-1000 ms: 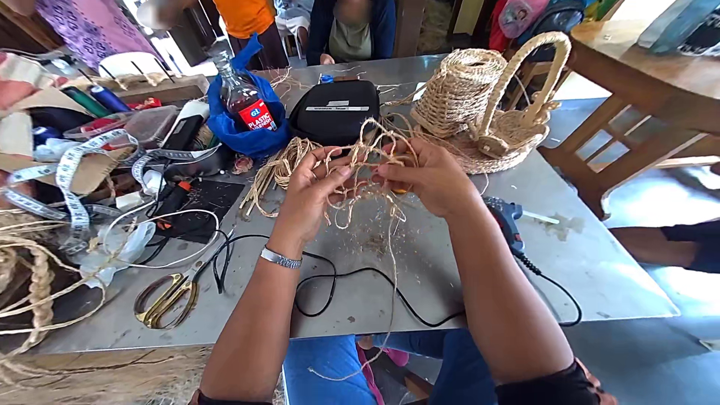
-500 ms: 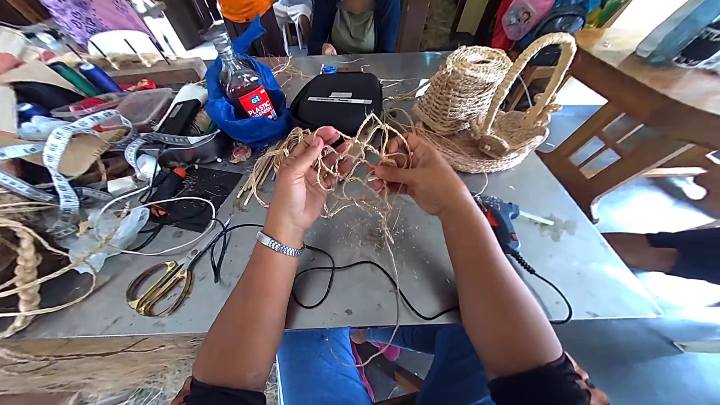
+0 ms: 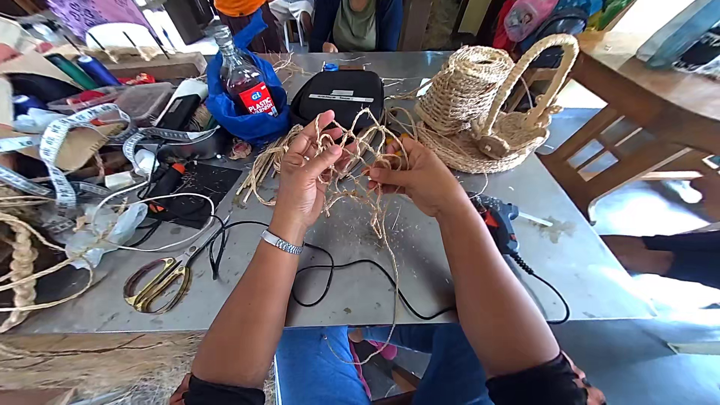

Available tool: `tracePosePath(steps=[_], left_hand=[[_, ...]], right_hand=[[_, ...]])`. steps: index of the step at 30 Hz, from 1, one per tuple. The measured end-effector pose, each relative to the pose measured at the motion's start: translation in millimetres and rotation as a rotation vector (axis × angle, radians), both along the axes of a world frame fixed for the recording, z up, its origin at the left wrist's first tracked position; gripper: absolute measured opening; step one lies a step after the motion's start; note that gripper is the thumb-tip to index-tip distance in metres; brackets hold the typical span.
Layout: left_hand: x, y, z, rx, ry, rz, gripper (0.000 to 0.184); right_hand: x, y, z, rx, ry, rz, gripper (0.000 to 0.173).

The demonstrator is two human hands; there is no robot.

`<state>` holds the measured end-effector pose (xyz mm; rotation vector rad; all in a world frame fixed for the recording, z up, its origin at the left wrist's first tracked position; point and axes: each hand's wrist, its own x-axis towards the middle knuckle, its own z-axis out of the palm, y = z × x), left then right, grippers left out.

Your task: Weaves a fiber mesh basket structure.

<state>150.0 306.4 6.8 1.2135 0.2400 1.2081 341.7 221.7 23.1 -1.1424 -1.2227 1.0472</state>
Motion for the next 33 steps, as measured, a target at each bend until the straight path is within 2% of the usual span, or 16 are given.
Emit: tracePosePath(steps=[3, 7, 11, 14, 18, 22, 33], left_hand=[[0, -1, 1, 0.067, 0.076, 0.023, 0.057], [-1, 0, 2, 0.13, 0.124, 0.058, 0.057], [-2, 0, 2, 0.138, 0.135, 0.04, 0.058], [-4, -1, 5, 0.066, 0.118, -0.037, 0.059], [-9, 2, 8, -0.034, 0.08, -0.19, 0.06], [-14, 3, 11, 0.011, 0.163, -0.306, 0.074], [-16, 3, 13, 0.014, 0.145, -0.374, 0.08]], right_hand=[[2, 0, 1, 0.025, 0.017, -0.001, 0.034], [4, -1, 4, 0.029, 0.028, -0.042, 0.023], [7, 0, 3, 0.063, 0.04, -0.044, 0.022], [10, 0, 3, 0.079, 0.056, -0.052, 0.024], [14, -2, 5, 0.101, 0.07, -0.129, 0.02], [15, 0, 3, 0.172, 0.101, -0.219, 0.024], [15, 3, 0, 0.257, 0.106, -0.26, 0.03]])
